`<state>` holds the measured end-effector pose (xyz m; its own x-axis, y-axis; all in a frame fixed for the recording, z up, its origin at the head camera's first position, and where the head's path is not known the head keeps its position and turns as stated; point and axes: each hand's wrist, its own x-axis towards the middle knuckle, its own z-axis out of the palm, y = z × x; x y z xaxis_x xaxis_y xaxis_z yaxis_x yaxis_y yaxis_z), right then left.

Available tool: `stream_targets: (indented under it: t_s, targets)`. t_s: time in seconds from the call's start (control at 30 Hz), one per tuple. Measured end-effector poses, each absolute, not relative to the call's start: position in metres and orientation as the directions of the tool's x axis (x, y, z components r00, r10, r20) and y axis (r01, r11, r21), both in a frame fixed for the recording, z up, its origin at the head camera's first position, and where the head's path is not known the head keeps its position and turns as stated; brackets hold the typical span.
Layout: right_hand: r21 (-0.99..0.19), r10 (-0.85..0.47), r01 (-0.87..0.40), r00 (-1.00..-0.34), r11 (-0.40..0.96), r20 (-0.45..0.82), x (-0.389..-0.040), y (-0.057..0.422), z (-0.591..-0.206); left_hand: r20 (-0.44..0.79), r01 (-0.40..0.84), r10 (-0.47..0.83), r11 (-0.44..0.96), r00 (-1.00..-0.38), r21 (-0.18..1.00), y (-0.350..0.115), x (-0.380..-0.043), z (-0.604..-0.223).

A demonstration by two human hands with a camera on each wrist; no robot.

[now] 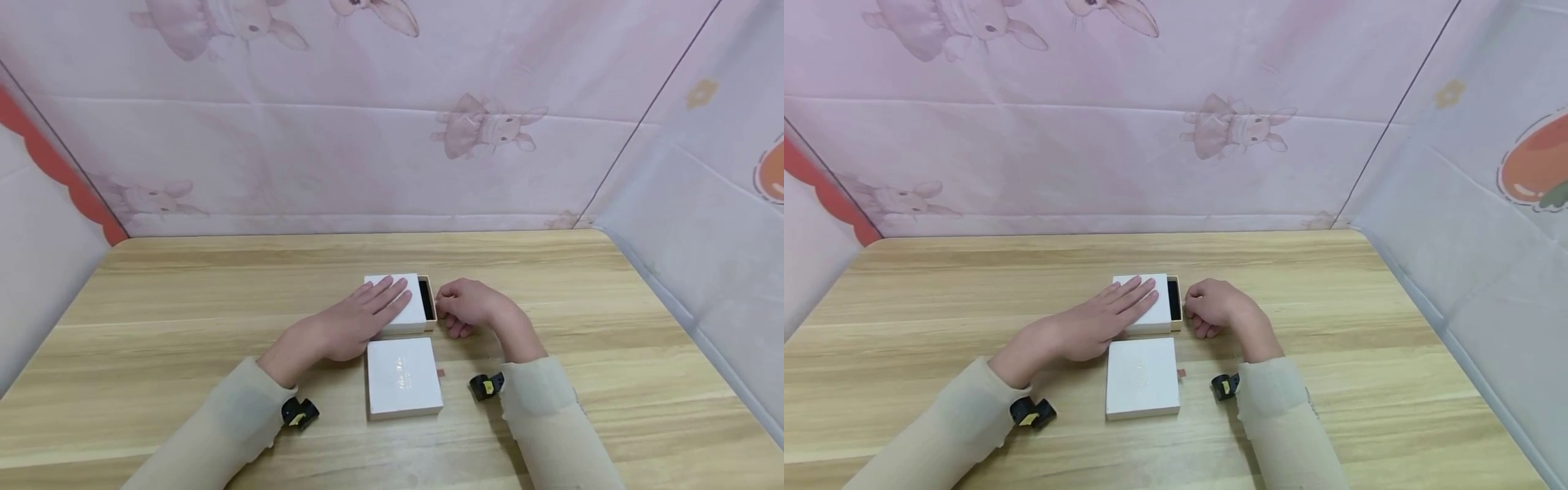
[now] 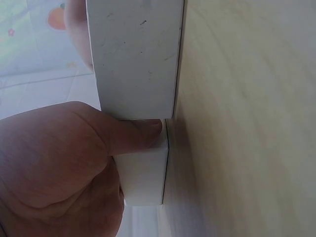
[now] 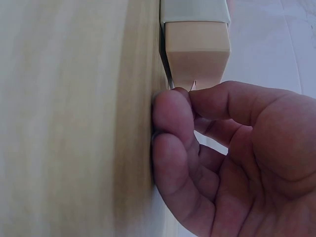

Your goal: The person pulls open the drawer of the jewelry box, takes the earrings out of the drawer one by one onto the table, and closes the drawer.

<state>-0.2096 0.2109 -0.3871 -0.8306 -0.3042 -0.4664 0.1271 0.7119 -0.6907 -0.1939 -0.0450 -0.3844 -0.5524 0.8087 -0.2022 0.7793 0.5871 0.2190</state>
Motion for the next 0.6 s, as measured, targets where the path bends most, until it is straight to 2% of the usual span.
stream_targets:
  t_s: [0.6]
  targets:
    - [-0.683,-0.288,0.14,-0.833,0.717,-0.473,-0.2094,0.2118,-0.3876,-0.189,0.779,0.812,0.583,-0.552,0.229,-0.0444,-0.1937,-0.3849]
